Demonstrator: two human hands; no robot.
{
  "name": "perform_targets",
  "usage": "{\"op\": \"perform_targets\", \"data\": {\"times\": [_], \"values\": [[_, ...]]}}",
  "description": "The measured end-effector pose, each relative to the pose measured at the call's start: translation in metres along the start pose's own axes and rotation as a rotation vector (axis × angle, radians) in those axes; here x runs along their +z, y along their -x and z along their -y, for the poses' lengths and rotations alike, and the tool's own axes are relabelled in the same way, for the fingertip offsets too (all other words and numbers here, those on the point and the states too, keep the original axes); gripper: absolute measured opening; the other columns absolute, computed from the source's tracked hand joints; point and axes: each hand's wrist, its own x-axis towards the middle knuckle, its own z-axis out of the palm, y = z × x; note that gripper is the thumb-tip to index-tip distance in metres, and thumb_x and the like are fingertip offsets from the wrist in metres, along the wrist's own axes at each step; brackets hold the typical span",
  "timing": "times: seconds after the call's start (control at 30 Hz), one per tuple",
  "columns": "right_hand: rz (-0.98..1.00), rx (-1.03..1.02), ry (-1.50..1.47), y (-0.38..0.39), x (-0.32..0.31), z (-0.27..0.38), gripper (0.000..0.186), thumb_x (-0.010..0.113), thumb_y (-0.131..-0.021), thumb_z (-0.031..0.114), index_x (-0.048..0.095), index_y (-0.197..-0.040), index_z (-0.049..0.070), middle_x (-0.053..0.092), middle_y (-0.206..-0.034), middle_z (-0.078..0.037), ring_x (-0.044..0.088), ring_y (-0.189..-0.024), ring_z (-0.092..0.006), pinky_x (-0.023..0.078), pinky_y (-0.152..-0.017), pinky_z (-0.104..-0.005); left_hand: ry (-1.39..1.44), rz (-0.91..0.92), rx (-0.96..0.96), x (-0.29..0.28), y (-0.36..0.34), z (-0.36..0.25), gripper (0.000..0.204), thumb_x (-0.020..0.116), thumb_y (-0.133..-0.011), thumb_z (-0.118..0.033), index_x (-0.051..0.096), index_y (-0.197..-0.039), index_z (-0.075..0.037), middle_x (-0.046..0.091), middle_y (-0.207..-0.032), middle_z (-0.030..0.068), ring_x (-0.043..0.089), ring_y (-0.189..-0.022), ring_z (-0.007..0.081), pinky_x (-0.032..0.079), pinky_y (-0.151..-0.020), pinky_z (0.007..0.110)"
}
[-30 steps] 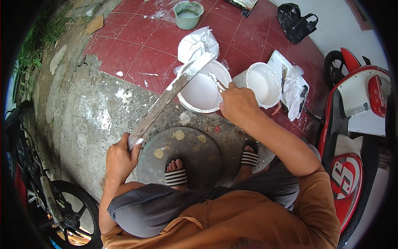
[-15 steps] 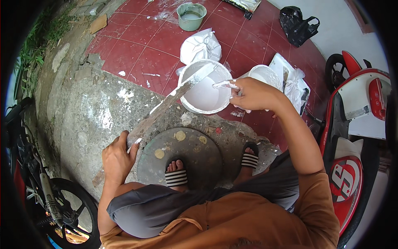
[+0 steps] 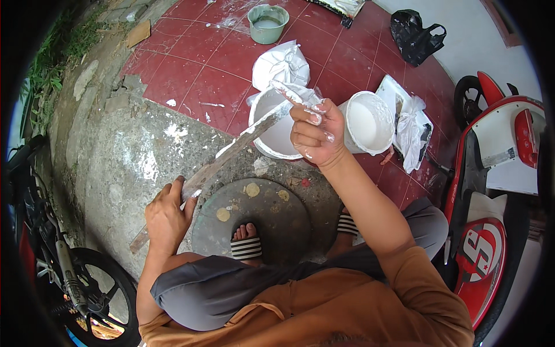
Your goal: The person stirs white liquid in a bucket with a wooden stick, ties a plastic bag containing a white substance, and kneads the bag by hand.
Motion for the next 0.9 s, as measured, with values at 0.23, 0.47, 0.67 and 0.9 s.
{"op": "perform_targets", "data": {"times": [0.23, 0.47, 0.67, 0.9], "values": [[0.081, -0.097, -0.252, -0.002, -0.013, -0.026, 0.057, 0.047, -0.09, 0.02, 0.036, -0.136, -0.011, 0.054, -0.078, -0.004, 0.041, -0.039, -0.0056, 0.03, -0.037, -0.0201, -0.025, -0.036, 0.033, 0.001, 0.0, 0.001, 0.043, 0.073, -0.079, -0.019, 0.06, -0.118, -0.006, 0.067, -0.094, 0.0134, 0.066, -0.08, 0.031, 0.051, -0.071, 0.041], [0.017, -0.132, -0.309, 0.024, -0.013, -0.019, 0.058, 0.048, -0.092, 0.022, 0.033, -0.135, -0.014, 0.054, -0.082, -0.006, 0.043, -0.04, -0.0067, 0.033, -0.037, -0.0203, -0.03, 0.002, 0.051, 0.004, -0.003, 0.002, 0.042, 0.072, -0.081, -0.021, 0.06, -0.119, -0.007, 0.067, -0.092, 0.013, 0.067, -0.08, 0.0309, 0.051, -0.07, 0.041], [-0.192, -0.1, -0.043, 0.049, -0.014, -0.007, 0.046, 0.047, -0.089, 0.022, 0.04, -0.119, -0.011, 0.055, -0.079, -0.007, 0.041, -0.038, -0.0095, 0.033, -0.034, -0.0215, 0.027, 0.007, 0.07, 0.011, -0.007, 0.002, 0.041, 0.071, -0.083, -0.024, 0.059, -0.119, -0.007, 0.066, -0.084, 0.0129, 0.066, -0.073, 0.0319, 0.05, -0.066, 0.042], [-0.405, -0.013, 0.637, 0.035, 0.025, 0.008, 0.032, 0.046, -0.084, 0.018, 0.052, -0.107, -0.004, 0.059, -0.073, -0.01, 0.041, -0.037, -0.0135, 0.035, -0.036, -0.0262, 0.089, 0.062, 0.013, 0.009, -0.012, -0.002, 0.039, 0.07, -0.085, -0.026, 0.059, -0.116, -0.007, 0.066, -0.078, 0.0151, 0.065, -0.07, 0.0344, 0.049, -0.065, 0.044]]}}
